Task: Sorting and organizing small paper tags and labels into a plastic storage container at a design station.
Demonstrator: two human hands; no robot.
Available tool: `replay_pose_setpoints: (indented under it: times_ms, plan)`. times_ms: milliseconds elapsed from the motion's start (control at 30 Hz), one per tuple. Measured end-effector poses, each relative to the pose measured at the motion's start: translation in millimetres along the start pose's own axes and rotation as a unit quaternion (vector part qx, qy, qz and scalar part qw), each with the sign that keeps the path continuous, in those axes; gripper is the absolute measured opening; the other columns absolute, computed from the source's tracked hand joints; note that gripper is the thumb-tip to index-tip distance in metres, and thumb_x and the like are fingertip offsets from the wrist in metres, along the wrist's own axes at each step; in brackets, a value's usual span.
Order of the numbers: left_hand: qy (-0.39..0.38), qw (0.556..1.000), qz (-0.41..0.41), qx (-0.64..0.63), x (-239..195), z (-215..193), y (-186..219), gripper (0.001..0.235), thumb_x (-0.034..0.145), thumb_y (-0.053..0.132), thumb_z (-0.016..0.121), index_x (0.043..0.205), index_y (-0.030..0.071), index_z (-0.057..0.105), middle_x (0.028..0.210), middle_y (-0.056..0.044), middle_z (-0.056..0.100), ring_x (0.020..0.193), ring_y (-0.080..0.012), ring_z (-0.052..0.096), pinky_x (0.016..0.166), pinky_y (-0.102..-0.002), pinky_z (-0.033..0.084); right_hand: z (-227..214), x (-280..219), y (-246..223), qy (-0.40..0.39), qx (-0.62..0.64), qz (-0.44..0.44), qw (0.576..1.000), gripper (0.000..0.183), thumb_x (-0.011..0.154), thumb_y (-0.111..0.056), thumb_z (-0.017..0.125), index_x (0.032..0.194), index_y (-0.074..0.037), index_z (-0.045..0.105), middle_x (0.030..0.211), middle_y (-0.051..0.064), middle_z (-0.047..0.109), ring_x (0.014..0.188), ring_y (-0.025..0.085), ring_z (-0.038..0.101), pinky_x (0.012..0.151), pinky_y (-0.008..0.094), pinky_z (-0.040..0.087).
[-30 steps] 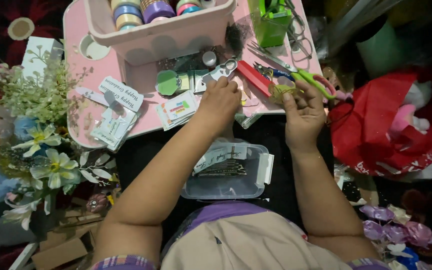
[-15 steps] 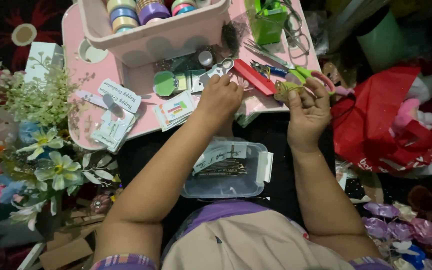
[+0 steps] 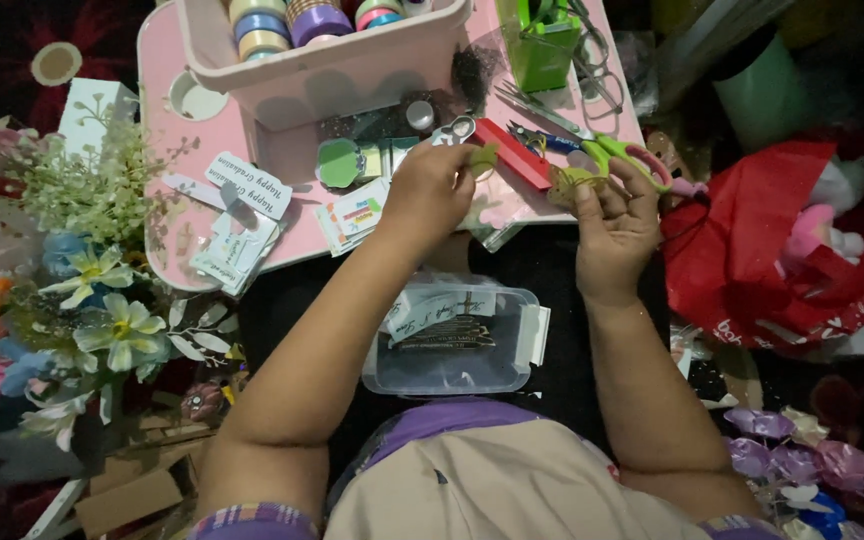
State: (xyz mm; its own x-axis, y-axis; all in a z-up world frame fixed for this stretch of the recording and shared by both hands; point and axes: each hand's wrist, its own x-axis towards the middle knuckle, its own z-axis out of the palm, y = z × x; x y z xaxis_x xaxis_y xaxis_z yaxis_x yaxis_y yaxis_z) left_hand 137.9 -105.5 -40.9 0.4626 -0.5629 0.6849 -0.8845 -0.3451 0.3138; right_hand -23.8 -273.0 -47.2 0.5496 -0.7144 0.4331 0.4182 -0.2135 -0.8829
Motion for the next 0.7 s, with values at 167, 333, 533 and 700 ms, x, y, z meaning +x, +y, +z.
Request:
replay_pose_setpoints:
  times_ms: [167,333,533,700]
  plan:
    - [-0.083,0.944,-0.268,-0.171,9.8,-43.5,26.0,0.023,0.084,0.013,0.069,0.107,0.010,0.076,0.086,-0.009,0.075,0.084,-0.0277,0.073,0.078,-0.037,0.057,13.2,2.1,-18.1,-0.034,0.000,-0.022,0.999,0.036,0.101,0.005,0.066,0.134,0.001,0.052,0.101,0.018,0.071,0.090,0.021,0.071,0.080,0.035,0.064]
    - [-0.089,0.934,-0.303,-0.166,11.2,-51.9,25.3,0.025,0.085,0.015,0.069,0.109,0.009,0.076,0.088,-0.011,0.077,0.088,-0.0299,0.075,0.079,-0.040,0.058,22.5,-2.1,-12.5,-0.050,-0.049,-0.069,0.995,0.036,0.097,0.008,0.070,0.131,0.004,0.057,0.091,0.020,0.071,0.082,0.022,0.070,0.073,0.033,0.062]
    - [-0.090,0.970,-0.212,-0.070,2.3,-22.1,-5.6,0.025,0.085,0.010,0.067,0.107,0.008,0.078,0.081,-0.009,0.075,0.083,-0.0304,0.072,0.079,-0.040,0.058,26.5,-3.6,-19.1,-0.063,-0.116,-0.148,0.980,0.035,0.093,0.012,0.072,0.126,0.007,0.063,0.082,0.021,0.072,0.069,0.021,0.068,0.060,0.032,0.057]
    - [-0.078,0.988,-0.131,0.012,3.9,-30.6,1.5,0.026,0.083,0.006,0.067,0.107,0.007,0.078,0.078,-0.013,0.074,0.079,-0.0320,0.071,0.076,-0.041,0.058,26.0,-4.7,-19.6,-0.059,-0.124,-0.158,0.978,0.034,0.092,0.012,0.072,0.125,0.009,0.064,0.080,0.020,0.073,0.068,0.019,0.068,0.058,0.032,0.056]
